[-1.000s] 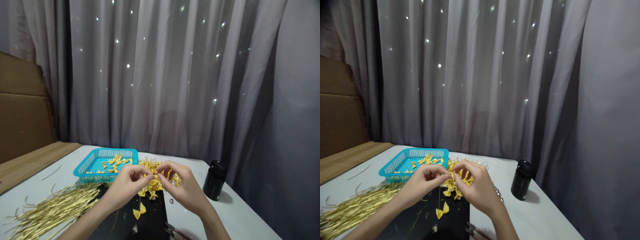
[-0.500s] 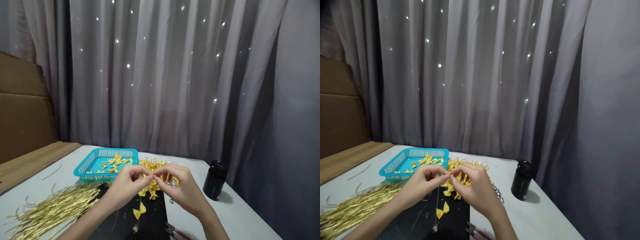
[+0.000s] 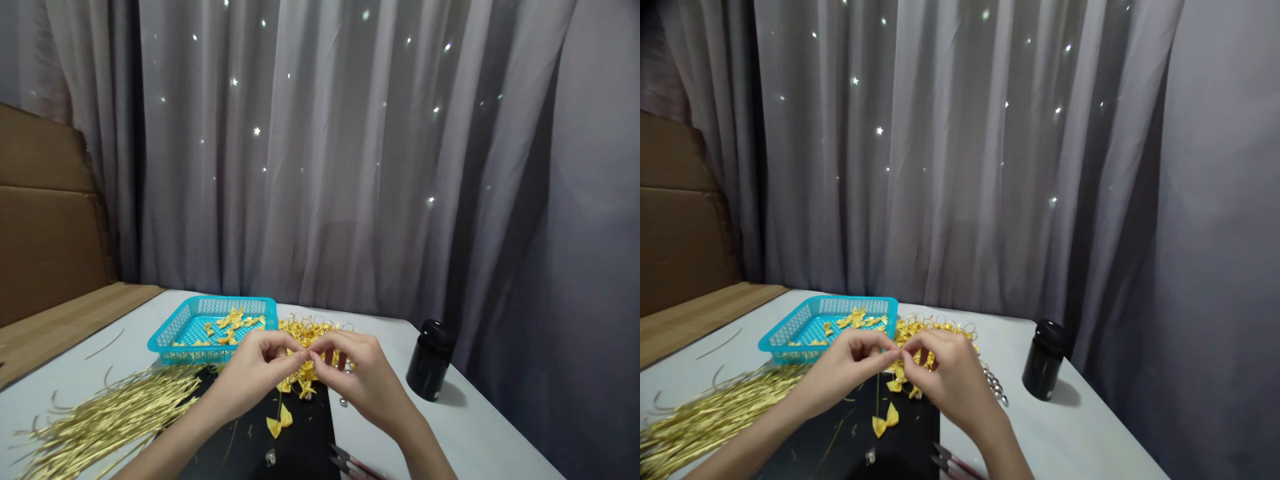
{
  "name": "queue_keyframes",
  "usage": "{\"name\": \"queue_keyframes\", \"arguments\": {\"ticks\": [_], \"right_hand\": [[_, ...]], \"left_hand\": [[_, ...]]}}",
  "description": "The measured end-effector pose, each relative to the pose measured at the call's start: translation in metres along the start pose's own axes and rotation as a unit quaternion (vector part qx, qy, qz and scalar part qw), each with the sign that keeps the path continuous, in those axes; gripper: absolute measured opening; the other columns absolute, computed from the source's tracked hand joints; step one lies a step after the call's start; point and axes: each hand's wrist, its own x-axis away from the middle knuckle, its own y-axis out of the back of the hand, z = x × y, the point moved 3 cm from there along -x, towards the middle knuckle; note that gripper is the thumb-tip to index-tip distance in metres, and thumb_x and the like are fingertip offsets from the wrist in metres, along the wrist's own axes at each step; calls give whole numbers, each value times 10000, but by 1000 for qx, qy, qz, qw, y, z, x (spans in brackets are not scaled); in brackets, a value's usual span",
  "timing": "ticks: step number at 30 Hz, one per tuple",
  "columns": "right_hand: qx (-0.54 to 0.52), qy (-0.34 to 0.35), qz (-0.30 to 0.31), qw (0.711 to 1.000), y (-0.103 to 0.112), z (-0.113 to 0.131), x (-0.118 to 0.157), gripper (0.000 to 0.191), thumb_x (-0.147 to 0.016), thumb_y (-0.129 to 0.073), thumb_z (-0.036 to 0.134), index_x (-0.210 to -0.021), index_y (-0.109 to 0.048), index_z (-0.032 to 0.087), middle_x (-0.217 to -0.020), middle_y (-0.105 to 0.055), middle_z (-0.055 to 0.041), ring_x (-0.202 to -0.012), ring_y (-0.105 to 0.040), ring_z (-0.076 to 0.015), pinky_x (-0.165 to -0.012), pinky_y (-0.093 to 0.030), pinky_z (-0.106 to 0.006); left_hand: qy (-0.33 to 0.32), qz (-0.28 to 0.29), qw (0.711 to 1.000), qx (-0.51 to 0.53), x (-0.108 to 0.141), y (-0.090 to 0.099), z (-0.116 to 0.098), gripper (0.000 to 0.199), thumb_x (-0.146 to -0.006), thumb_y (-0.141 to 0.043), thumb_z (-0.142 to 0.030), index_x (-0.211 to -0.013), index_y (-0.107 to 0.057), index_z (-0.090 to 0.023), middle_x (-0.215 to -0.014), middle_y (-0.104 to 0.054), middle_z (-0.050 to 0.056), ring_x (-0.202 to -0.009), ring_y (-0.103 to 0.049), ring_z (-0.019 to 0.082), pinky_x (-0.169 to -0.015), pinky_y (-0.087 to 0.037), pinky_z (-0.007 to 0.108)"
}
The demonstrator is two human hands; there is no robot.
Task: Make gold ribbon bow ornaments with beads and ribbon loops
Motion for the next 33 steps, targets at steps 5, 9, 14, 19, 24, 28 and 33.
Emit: {"name": "queue_keyframes", "arguments": {"ticks": [5, 9, 14, 19, 24, 28, 33], "right_hand": [[-33, -13, 0, 999, -2, -2, -1, 120, -813, -587, 131, -790, -689, 190, -692, -681, 14, -600, -593, -114, -545, -422, -206], [-38, -19, -5, 999, -2, -2, -1, 120, -803, -581, 124, -761, -674, 187, -646, -643, 25, -594, -576, -109, -538, -413, -199], [-32, -26, -14, 999, 1, -2, 0, 100, -827, -587, 167, -772, -665, 197, -671, -651, 27, -603, -579, -108, -541, -420, -197], [-23, -6, -5, 1000, 1, -3, 0, 79, -847, -617, 214, -889, -684, 219, -824, -707, 14, -693, -620, -120, -596, -453, -205], [-11, 4, 3, 1000, -1, -5, 1, 102, -857, -612, 202, -821, -707, 216, -750, -713, 20, -647, -616, -115, -582, -431, -208], [6, 1, -10, 1000, 4, -5, 1, 102, -834, -603, 180, -783, -687, 207, -695, -679, 26, -605, -580, -110, -563, -410, -210], [-30, -54, 100, 993, -17, -11, 0, 249, -791, -634, 189, -1036, -669, 225, -706, -645, 34, -570, -531, -109, -536, -399, -211]], "left_hand": [[1, -3, 1000, 16, 0, 2, -1, 367, -827, -569, -452, -722, -674, -117, -523, -283, -73, -503, -223, 92, -470, -133, 243], [0, 3, 1000, 30, -1, 1, 0, 359, -828, -575, -447, -732, -678, -117, -532, -342, -62, -508, -252, 92, -477, -153, 241], [-8, 6, 998, 64, -2, 1, 1, 295, -828, -582, -400, -751, -660, -126, -595, -498, -20, -563, -387, 113, -523, -272, 235], [-14, 9, 997, 76, -2, 1, 2, 285, -829, -583, -388, -729, -634, -126, -635, -550, -5, -593, -449, 121, -552, -326, 230], [-15, 9, 998, 52, -1, 1, 4, 295, -845, -579, -395, -745, -660, -129, -588, -515, -23, -541, -392, 105, -505, -277, 222], [-18, 9, 998, 63, -2, 2, 7, 254, -836, -589, -360, -744, -659, -134, -608, -540, -15, -558, -425, 109, -515, -297, 218], [-28, -33, 996, 81, -3, 10, 2, 239, -803, -621, -355, -710, -657, -137, -612, -545, -15, -571, -440, 107, -520, -315, 213]]}}
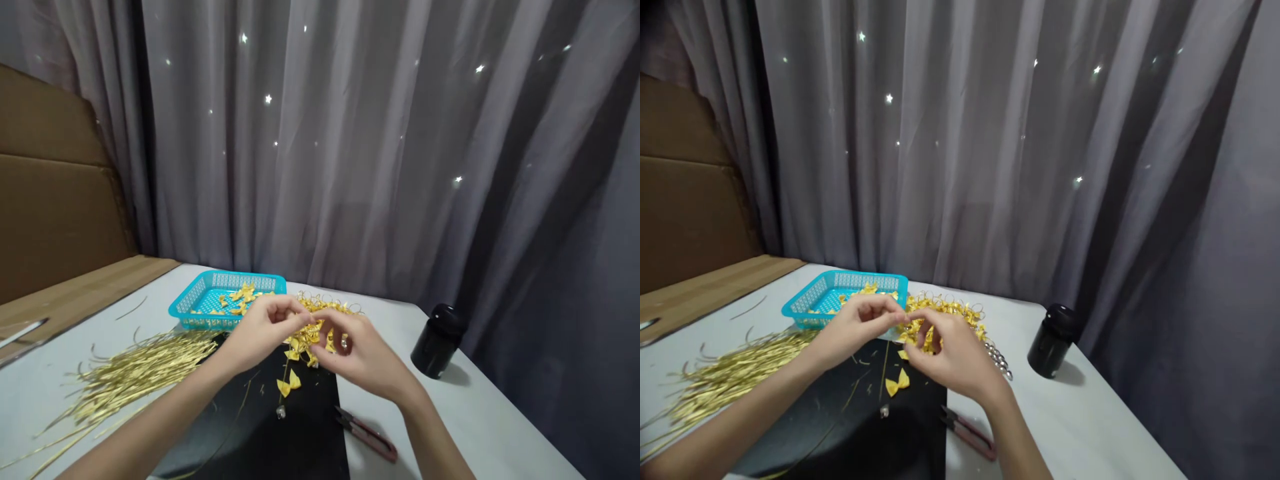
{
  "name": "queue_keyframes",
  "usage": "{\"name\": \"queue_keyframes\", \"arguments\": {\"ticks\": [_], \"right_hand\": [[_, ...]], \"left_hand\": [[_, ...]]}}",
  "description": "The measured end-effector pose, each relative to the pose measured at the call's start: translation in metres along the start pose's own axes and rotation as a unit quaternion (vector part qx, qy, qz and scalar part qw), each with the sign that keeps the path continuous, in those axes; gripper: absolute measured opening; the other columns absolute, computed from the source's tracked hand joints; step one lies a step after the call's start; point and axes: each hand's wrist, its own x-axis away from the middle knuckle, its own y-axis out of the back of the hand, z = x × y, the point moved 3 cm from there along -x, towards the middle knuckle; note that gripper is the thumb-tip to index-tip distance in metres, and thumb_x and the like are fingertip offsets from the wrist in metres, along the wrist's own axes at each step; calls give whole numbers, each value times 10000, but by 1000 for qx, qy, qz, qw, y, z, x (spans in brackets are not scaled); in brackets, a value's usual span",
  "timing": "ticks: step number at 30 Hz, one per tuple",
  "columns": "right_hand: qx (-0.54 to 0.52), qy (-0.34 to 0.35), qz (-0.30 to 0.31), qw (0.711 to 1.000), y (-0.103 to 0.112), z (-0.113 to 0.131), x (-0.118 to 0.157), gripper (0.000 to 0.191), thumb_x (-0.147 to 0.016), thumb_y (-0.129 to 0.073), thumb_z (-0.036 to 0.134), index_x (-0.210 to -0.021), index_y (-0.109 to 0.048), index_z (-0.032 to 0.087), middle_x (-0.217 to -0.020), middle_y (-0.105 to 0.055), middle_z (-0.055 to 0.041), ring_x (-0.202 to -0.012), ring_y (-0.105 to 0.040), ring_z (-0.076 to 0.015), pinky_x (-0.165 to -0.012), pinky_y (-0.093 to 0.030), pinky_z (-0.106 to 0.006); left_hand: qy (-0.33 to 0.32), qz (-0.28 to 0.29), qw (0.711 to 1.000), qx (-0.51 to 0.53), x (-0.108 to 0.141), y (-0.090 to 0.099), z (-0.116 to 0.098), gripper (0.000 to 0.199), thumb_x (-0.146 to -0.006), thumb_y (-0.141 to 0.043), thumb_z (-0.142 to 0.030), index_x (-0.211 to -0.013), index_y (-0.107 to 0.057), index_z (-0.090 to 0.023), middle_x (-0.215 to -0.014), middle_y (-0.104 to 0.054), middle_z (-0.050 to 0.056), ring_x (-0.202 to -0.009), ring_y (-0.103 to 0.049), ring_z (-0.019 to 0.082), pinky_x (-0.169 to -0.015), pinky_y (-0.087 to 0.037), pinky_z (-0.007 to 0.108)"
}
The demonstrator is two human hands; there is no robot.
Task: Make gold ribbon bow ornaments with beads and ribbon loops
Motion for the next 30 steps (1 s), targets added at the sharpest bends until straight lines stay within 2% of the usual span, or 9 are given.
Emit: {"name": "queue_keyframes", "arguments": {"ticks": [2, 4, 6, 9, 16, 21, 26, 29, 30], "right_hand": [[-53, -18, 84, 995, -21, -4, -4, 374, -750, -700, 223, -1122, -660, 233, -701, -650, 35, -566, -524, -110, -548, -409, -214], [-121, -38, 138, 982, -44, -11, -7, 304, -729, -741, 268, -1028, -719, 222, -698, -663, 22, -563, -525, -107, -555, -417, -215], [-175, -64, 164, 969, -62, -21, -10, 136, -751, -715, 251, -867, -760, 198, -653, -660, 12, -540, -531, -101, -542, -426, -212], [-209, -98, 169, 958, -79, -40, -14, 142, -787, -660, 269, -781, -758, 167, -623, -661, -7, -499, -555, -110, -475, -446, -209], [-271, -137, 154, 940, -84, -70, -17, 323, -705, -742, 454, -786, -776, 143, -633, -717, -41, -577, -671, -160, -626, -557, -286], [-286, -142, 132, 939, -73, -67, -17, 254, -683, -772, 392, -760, -783, 150, -627, -726, -29, -607, -691, -176, -644, -563, -294], [-301, -148, 48, 941, -52, -68, -13, 185, -701, -761, 337, -761, -790, 164, -674, -736, 4, -675, -699, -173, -649, -532, -243], [-324, -174, 13, 930, -48, -72, 0, 272, -684, -772, 413, -798, -789, 166, -702, -749, -30, -602, -705, -179, -584, -545, -259], [-332, -184, 5, 925, -49, -72, 7, 300, -677, -777, 436, -807, -787, 165, -717, -754, -50, -577, -706, -184, -555, -548, -264]], "left_hand": [[1, -15, 1000, 12, 0, 3, -4, 235, -790, -629, -356, -698, -649, -141, -591, -539, -26, -543, -427, 97, -506, -313, 206], [5, -27, 999, 18, 0, 5, -8, 225, -786, -629, -352, -697, -652, -146, -546, -502, -48, -500, -386, 83, -481, -295, 199], [0, -37, 999, 23, 0, 7, -11, 211, -781, -635, -347, -707, -663, -152, -506, -448, -68, -473, -340, 74, -459, -269, 196], [-12, -48, 998, 41, 3, 9, -18, 212, -783, -635, -349, -711, -667, -152, -484, -400, -80, -464, -312, 69, -444, -251, 192], [-30, -64, 997, 38, 13, 16, -34, 194, -780, -639, -340, -707, -688, -167, -486, -440, -64, -462, -353, 72, -441, -284, 197], [-32, -42, 998, 39, 18, 14, -42, 200, -791, -632, -351, -713, -690, -177, -526, -546, -41, -441, -406, 76, -439, -324, 206], [-28, 124, 991, -32, 43, -13, -39, 208, -868, -573, -296, -779, -720, -178, -627, -633, -3, -554, -543, 119, -517, -409, 219], [-100, 348, 925, -113, 75, -36, -27, 211, -917, -519, -201, -958, -726, -199, -857, -708, 37, -711, -639, 153, -645, -479, 221], [-134, 388, 901, -140, 85, -39, -22, 217, -925, -515, -209, -1017, -711, -208, -986, -709, 54, -732, -661, 166, -627, -480, 228]]}}
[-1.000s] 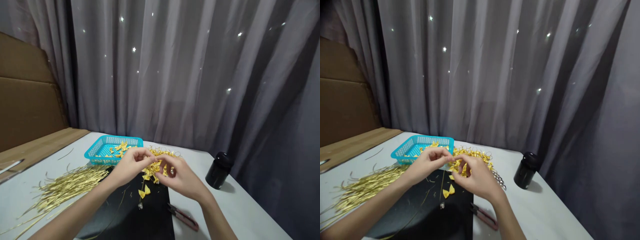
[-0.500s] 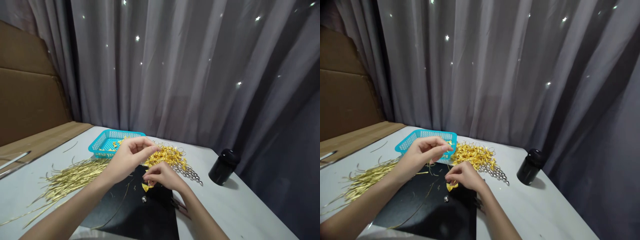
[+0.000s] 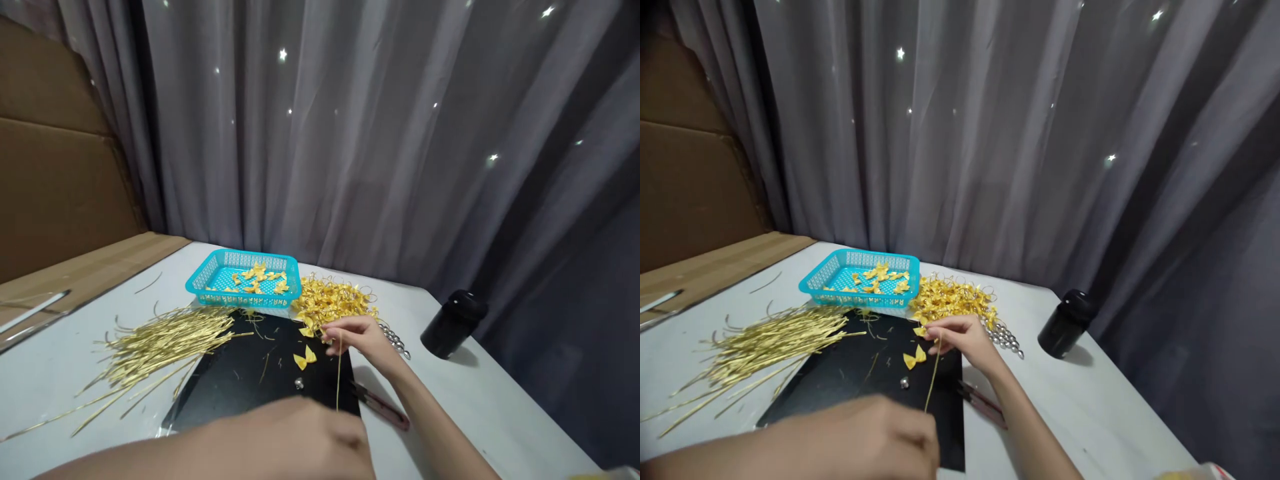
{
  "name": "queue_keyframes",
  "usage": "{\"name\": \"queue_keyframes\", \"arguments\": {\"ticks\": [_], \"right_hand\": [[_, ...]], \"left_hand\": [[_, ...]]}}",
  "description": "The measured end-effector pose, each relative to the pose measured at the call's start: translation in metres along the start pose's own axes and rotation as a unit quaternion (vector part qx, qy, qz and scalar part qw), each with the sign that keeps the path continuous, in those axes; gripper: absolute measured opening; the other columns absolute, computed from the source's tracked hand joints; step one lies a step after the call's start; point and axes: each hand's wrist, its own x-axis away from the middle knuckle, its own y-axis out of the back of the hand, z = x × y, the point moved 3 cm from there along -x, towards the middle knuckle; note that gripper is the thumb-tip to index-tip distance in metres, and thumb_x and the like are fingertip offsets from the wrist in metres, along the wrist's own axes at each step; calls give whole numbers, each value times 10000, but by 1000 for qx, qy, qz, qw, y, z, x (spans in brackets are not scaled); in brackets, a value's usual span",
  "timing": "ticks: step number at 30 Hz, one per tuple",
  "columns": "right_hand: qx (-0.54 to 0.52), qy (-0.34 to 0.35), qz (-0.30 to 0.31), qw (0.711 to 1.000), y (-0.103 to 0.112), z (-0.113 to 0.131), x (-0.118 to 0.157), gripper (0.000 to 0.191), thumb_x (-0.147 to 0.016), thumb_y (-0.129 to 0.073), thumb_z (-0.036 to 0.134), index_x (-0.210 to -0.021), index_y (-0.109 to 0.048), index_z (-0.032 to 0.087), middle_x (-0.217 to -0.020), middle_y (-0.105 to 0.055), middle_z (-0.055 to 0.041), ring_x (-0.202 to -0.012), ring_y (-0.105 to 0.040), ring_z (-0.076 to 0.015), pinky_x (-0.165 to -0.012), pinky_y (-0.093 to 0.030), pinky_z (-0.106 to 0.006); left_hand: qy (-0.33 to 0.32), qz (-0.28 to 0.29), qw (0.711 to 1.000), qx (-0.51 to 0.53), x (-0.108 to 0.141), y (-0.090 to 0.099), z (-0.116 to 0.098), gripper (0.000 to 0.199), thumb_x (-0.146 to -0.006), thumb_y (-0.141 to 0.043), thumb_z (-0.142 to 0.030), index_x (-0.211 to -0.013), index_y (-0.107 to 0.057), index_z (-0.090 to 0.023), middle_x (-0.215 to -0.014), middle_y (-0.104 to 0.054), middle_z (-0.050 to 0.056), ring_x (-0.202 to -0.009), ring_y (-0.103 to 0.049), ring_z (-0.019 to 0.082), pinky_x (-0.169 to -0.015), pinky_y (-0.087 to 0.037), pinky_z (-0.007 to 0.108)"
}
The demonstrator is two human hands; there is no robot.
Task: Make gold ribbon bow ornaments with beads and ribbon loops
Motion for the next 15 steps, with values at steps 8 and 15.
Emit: {"name": "queue_keyframes", "arguments": {"ticks": [8, 15], "right_hand": [[-49, -33, -92, 994, -9, -24, 44, 323, -684, -792, 460, -833, -776, 174, -808, -767, -106, -709, -734, -220, -590, -559, -268], [-38, -50, -140, 988, -22, -42, 49, 395, -655, -787, 529, -770, -740, 153, -798, -764, -111, -759, -731, -248, -640, -582, -310]], "left_hand": [[180, -103, 976, -70, 63, 13, 59, 250, -878, -544, -244, -1122, -596, -259, -1112, -634, 42, -893, -635, 199, -784, -480, 284], [310, -164, 931, -104, 87, 15, 122, 158, -865, -537, -327, -888, -622, -197, -819, -627, 24, -728, -583, 187, -647, -425, 275]]}}
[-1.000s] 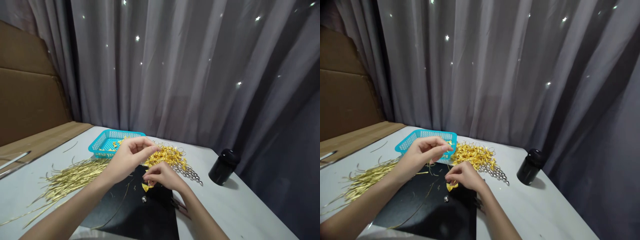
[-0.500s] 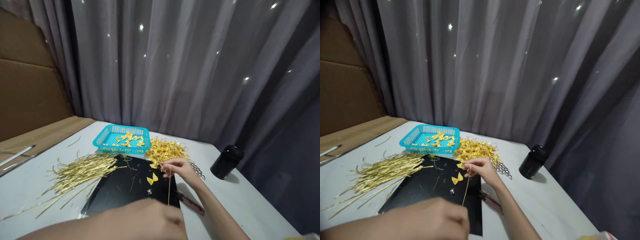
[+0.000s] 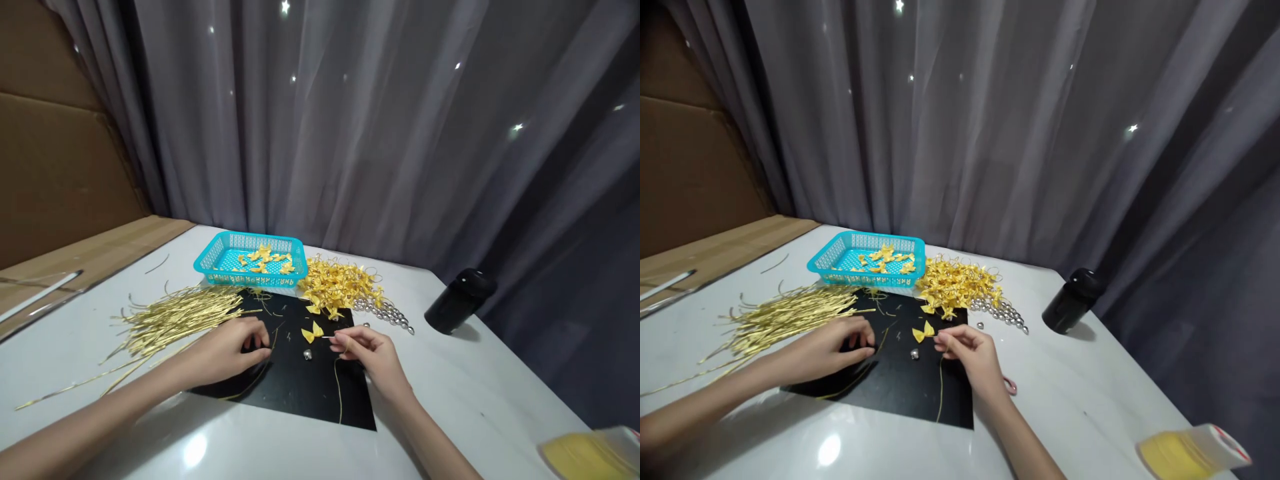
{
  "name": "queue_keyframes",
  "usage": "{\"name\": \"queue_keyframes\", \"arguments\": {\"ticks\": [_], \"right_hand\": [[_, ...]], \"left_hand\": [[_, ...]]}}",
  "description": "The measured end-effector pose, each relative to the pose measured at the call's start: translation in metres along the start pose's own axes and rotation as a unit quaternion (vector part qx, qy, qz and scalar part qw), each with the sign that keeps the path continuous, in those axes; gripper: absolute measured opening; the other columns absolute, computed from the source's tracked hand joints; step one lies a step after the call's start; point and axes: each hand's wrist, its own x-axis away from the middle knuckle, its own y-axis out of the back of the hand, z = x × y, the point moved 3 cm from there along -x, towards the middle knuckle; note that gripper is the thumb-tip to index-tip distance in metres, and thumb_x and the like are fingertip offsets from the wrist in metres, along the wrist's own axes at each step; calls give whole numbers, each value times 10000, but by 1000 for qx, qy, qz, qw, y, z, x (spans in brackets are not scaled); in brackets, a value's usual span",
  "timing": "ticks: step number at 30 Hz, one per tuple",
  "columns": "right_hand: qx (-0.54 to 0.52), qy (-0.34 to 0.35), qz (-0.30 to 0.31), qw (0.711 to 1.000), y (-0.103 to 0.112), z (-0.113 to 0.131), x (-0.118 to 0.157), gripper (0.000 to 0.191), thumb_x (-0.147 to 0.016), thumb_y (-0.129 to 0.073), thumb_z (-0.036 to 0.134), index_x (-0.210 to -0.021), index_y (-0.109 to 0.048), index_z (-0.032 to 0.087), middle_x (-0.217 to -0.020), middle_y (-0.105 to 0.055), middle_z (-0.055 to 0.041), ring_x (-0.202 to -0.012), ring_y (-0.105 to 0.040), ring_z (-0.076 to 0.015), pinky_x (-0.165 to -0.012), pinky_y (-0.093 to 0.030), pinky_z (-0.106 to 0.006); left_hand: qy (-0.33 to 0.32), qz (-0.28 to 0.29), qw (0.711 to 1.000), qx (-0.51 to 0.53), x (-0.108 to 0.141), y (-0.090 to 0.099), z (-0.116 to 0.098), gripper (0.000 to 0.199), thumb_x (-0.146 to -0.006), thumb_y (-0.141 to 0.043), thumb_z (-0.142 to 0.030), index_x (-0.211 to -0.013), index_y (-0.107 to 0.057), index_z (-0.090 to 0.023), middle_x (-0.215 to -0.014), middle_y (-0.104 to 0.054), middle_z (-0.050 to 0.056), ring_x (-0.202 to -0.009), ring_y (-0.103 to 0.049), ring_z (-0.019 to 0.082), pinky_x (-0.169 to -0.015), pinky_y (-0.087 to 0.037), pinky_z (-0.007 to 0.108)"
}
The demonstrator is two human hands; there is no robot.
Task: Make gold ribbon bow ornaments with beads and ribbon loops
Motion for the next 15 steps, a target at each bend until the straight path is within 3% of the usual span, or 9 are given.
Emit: {"name": "queue_keyframes", "arguments": {"ticks": [6, 9, 15], "right_hand": [[56, 23, -22, 998, 3, -17, 2, 455, -715, -713, 579, -843, -736, 143, -833, -761, -116, -779, -727, -253, -689, -583, -339], [117, 56, -20, 991, 8, -18, 2, 380, -757, -692, 530, -802, -734, 155, -810, -757, -92, -766, -714, -242, -702, -561, -334], [257, 148, 19, 955, 9, -6, 5, 222, -846, -628, 386, -757, -733, 211, -811, -732, -53, -779, -674, -228, -749, -510, -346]], "left_hand": [[-95, -44, 994, 1, -26, -13, -19, 144, -892, -518, -266, -971, -607, -185, -972, -626, 60, -883, -583, 211, -785, -456, 326], [-134, -27, 991, 1, -45, -21, -27, 161, -896, -532, -239, -1024, -616, -193, -1043, -625, 66, -999, -572, 216, -873, -451, 335], [-176, 2, 984, -21, -70, -32, -33, 134, -866, -600, -255, -943, -688, -191, -1007, -667, 68, -983, -601, 230, -879, -438, 338]]}}
